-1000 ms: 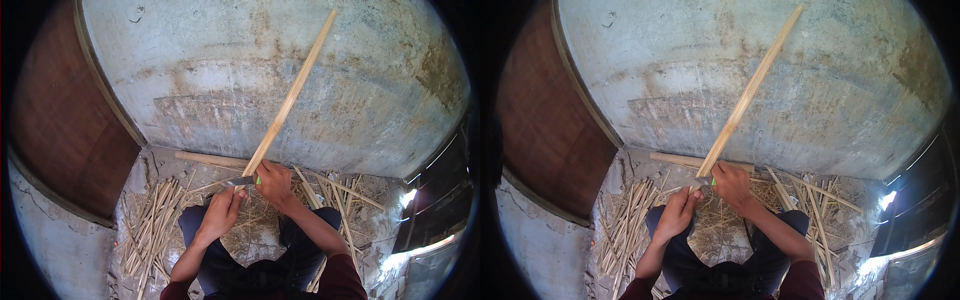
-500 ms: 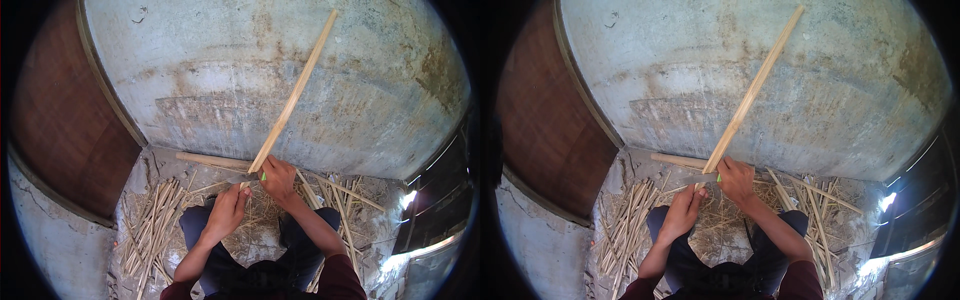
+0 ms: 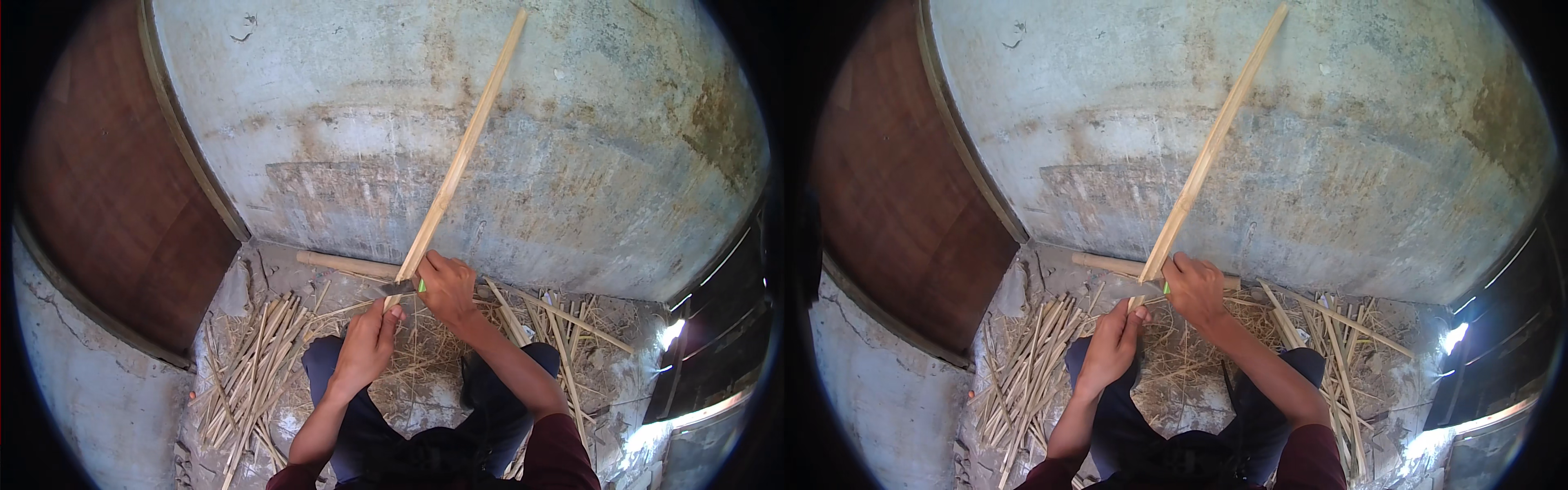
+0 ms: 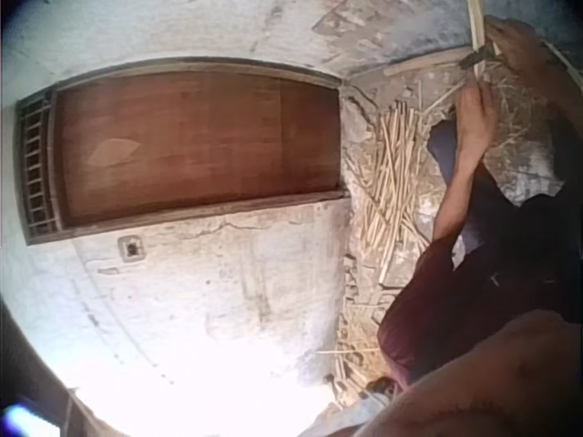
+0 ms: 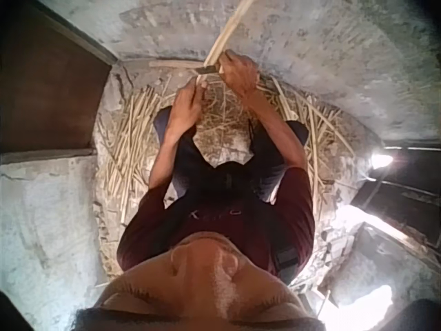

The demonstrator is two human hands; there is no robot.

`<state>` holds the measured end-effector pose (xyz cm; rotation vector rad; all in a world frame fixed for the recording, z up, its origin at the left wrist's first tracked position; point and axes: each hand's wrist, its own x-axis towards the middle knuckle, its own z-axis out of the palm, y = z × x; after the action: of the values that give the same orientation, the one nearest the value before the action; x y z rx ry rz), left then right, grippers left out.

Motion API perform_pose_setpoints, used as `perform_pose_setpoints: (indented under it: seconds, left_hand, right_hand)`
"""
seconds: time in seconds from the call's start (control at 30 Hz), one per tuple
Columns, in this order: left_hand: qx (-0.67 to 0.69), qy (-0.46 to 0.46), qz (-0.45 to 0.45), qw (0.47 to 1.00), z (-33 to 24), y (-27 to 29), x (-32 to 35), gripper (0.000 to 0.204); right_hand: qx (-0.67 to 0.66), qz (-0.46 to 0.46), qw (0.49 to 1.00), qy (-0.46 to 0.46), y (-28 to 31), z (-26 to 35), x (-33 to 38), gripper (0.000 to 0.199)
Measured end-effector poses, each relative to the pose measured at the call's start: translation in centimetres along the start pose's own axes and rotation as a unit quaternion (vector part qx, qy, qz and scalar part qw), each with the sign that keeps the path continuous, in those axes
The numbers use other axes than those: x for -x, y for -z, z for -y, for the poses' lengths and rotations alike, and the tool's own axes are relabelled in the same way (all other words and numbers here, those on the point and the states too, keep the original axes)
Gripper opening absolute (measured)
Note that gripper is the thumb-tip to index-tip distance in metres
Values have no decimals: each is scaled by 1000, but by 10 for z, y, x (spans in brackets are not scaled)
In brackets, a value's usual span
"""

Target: The person uses a knife to shave layers off a strip of wood while sitting on a floor covered in wood scraps.

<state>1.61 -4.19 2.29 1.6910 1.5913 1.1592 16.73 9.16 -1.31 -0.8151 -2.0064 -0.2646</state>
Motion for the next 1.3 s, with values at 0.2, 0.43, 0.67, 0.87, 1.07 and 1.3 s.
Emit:
perform_pose_setpoints:
  seconds: [0.2, 0.43, 0.67, 0.87, 1.07, 1.3]
  left_hand:
    - [23, -12, -64, 998, 13, 7, 7, 24]
    - [29, 1, -119, 992, 16, 24, 17, 24]
    - [17, 35, -79, 996, 33, 18, 55, 23]
    - [22, 44, -68, 996, 32, 29, 61, 23]
    - [32, 59, -54, 996, 28, 30, 60, 24]
    - [-28, 58, -76, 995, 23, 14, 66, 22]
  right_hand:
    - [22, 30, 999, 34, -7, 15, -15, 17]
    - [3, 15, 998, 68, -29, 35, -34, 10]
    - [44, -25, 998, -30, -30, -2, -86, 4]
    - [-10, 15, 999, -33, -21, -4, -73, 8]
    - [-34, 47, 998, -17, -16, 8, -45, 10]
    - [-55, 49, 996, -51, -9, 1, -39, 13]
